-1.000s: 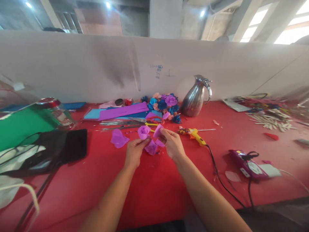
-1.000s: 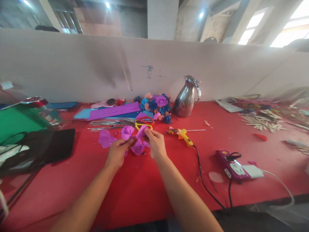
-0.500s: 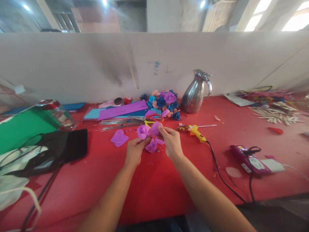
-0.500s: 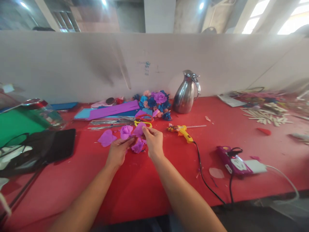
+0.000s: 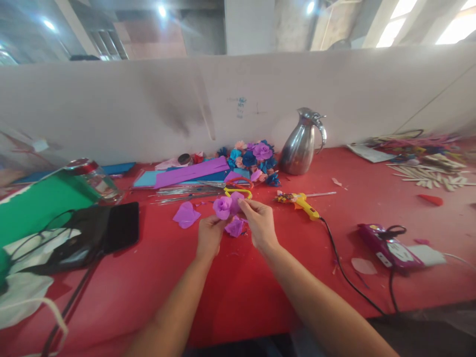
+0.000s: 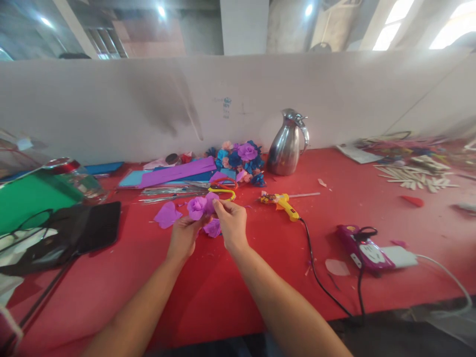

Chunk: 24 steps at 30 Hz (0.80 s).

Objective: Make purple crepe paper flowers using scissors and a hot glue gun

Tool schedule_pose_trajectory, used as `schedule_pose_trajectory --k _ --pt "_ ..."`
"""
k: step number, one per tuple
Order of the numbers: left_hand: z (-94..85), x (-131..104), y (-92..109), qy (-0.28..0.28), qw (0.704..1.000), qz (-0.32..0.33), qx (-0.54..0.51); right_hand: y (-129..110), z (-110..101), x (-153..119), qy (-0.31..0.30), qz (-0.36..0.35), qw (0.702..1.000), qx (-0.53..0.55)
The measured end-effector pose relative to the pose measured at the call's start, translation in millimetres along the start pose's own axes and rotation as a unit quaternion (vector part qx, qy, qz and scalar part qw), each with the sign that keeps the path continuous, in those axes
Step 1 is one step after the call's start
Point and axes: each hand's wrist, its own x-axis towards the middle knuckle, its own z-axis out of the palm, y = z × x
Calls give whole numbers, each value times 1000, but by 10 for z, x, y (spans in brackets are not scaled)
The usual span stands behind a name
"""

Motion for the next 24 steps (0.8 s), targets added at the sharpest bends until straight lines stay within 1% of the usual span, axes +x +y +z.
schedule_pose_trajectory --k 3,6,12,15,21,24 --pt "6 -4 10 8 1000 1 6 12 16 -16 -6 -4 1000 -6" --pt "7 -1 5 11 1000 6 21 9 39 -25 -1 5 1000 11" --pt "-34 28 -69 12 999 21 36 -12 63 -39 -1 15 1000 23" --pt "-49 31 -72 10 999 31 40 -11 54 -39 1 13 1000 24" --pt "-43 2 -6 26 997 13 73 -9 42 -27 -6 22 999 31" --pt "-19 -5 15 19 999 0 35 -39 27 -5 0 31 999 38"
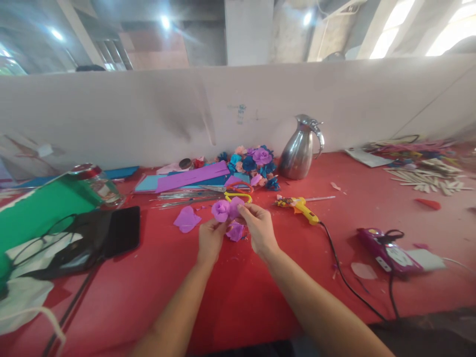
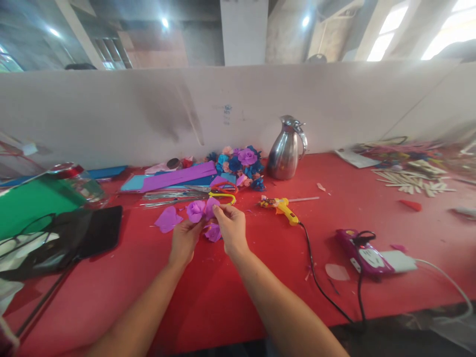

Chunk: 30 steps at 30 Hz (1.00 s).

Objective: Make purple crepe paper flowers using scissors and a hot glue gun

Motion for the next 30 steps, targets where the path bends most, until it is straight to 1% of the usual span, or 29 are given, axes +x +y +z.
schedule_pose_trajectory --k 5,11,15,18,22,25,30 --pt "46 -18 62 6 996 -44 -81 -65 -47 58 42 16 999 30" --pt "65 -53 111 -40 987 -68 -139 -86 -35 54 40 23 998 42" --pt "66 -58 109 -37 986 -72 -143 -95 -20 43 45 26 998 42" --pt "65 -50 98 -30 987 -61 -148 -94 -17 38 45 22 998 37" --pt "56 -35 77 -32 990 -51 -126 -67 -13 32 39 16 999 24" --pt "48 -25 60 -34 992 -52 -107 -42 -11 38 38 5 999 10" --pt "49 -17 48 -26 992 -56 -111 -47 -32 69 51 -20 998 -9"
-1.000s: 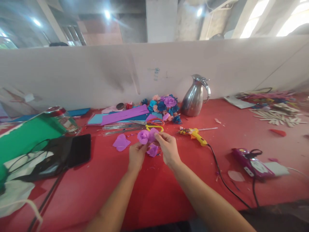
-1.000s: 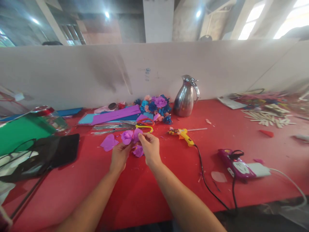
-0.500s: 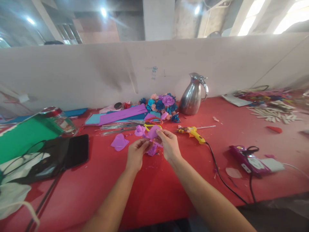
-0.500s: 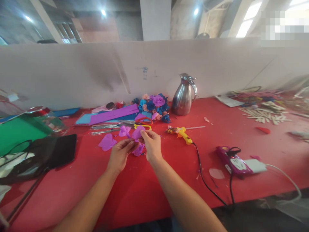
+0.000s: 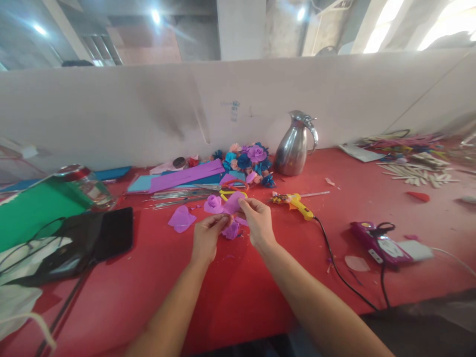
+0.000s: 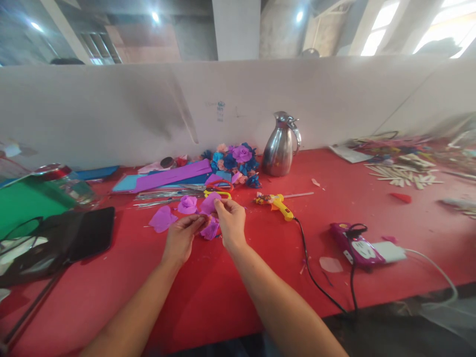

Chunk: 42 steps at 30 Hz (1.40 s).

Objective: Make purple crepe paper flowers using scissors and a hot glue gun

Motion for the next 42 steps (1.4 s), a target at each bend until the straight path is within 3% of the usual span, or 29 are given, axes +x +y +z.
schedule_pose_trajectory --k 12,28,36,42 --pt "1 18 -11 13 999 -2 29 85 1 -18 -9 -38 993 -110" --pt "20 23 -21 12 999 3 40 63 71 -117 -63 -36 996 -42" --pt "-30 36 -56 -8 999 21 43 39 75 -190 -83 -44 994 -47" --pt "-8 -1 -5 16 998 14 56 69 58 -163 -85 -50 993 -71"
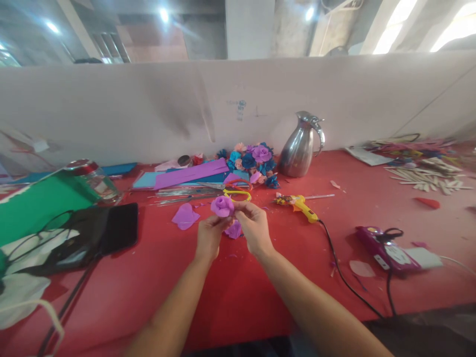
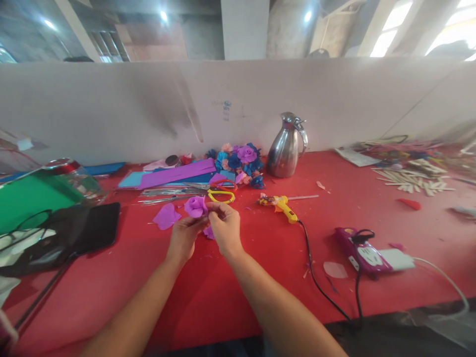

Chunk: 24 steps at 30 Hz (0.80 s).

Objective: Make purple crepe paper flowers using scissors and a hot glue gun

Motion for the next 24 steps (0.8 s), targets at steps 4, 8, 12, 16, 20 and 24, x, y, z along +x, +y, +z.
schedule_pose_trajectory --k 4,8,12,16,20,24 --pt "10 -8 28 3 1000 2 -6 5 -9 14 -32 10 999 21" --pt "-7 5 4 0 1000 3 -16 -4 -17 16 -42 23 998 31" --pt "-17 10 -9 -8 1000 8 -21 -12 -26 22 -52 27 998 26" --pt "-17 2 0 -7 1000 15 -12 -2 -38 31 -58 29 998 -3" --pt "-13 -15 18 -4 1000 19 8 26 -48 38 -57 15 998 -24" --pt "4 -32 34 -19 1000 17 -4 42 -55 44 -66 -16 996 -60"
